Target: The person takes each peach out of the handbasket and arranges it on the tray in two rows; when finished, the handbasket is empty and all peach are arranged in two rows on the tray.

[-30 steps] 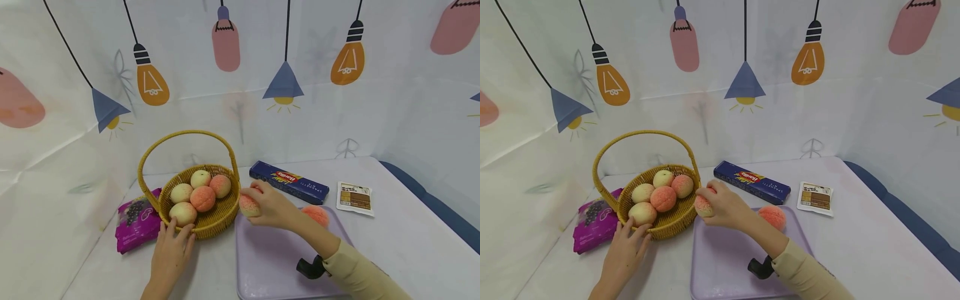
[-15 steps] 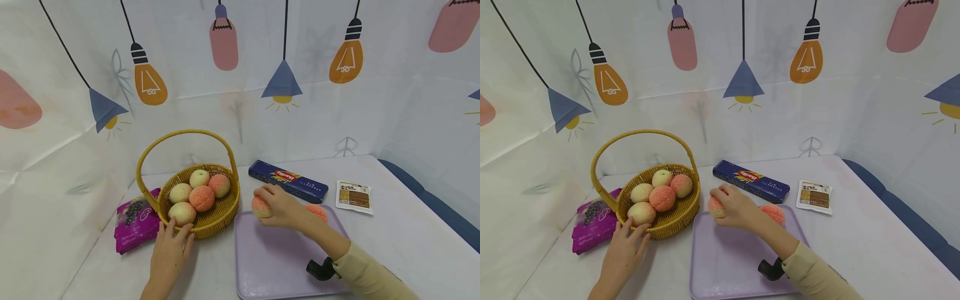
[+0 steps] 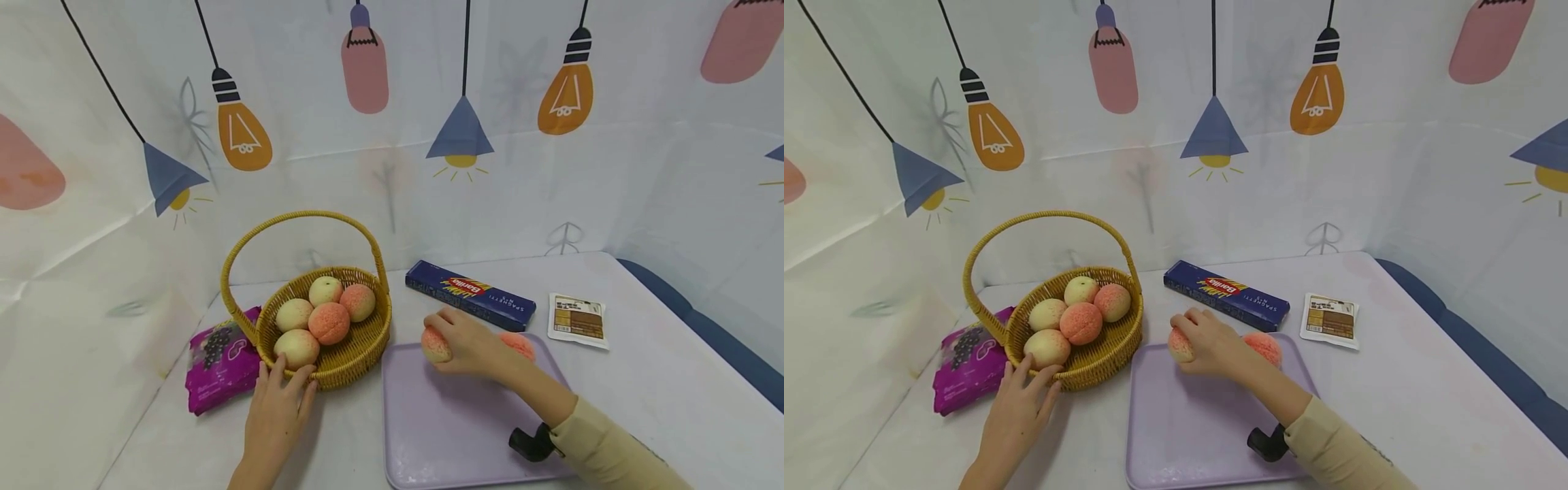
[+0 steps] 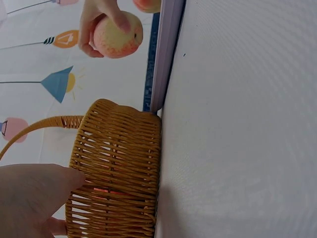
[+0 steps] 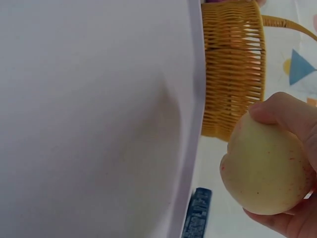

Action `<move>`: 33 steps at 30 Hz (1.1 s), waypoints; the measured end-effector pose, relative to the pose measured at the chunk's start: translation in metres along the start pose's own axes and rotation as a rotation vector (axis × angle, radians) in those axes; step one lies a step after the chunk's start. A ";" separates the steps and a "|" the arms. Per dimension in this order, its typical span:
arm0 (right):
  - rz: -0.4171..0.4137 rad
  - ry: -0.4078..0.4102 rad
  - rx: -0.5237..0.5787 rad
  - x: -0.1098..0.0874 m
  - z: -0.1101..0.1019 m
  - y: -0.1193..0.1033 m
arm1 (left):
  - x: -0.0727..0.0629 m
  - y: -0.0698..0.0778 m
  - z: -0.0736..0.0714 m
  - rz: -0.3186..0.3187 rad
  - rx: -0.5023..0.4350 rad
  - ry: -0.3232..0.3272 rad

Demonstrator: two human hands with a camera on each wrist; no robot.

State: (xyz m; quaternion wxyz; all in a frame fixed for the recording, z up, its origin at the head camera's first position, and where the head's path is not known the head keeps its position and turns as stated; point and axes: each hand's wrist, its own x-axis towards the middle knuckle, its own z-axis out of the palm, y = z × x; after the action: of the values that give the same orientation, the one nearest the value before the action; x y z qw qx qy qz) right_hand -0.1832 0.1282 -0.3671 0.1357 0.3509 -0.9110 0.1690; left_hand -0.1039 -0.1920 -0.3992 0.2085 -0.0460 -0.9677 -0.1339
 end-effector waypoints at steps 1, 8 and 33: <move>0.006 -0.005 -0.004 -0.001 0.001 0.001 | 0.000 0.000 0.000 -0.005 0.000 -0.008; 0.051 -0.057 -0.023 -0.007 0.000 0.003 | 0.001 0.000 -0.001 -0.028 0.000 -0.047; 0.022 -0.018 -0.038 -0.019 0.009 0.016 | 0.001 0.003 -0.003 -0.018 -0.015 -0.040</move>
State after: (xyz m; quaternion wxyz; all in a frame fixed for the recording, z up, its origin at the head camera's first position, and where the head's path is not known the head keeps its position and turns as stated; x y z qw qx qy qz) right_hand -0.1815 0.1471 -0.3852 0.1322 0.3396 -0.9191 0.1501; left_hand -0.1030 -0.1903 -0.3954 0.1877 -0.0413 -0.9710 -0.1421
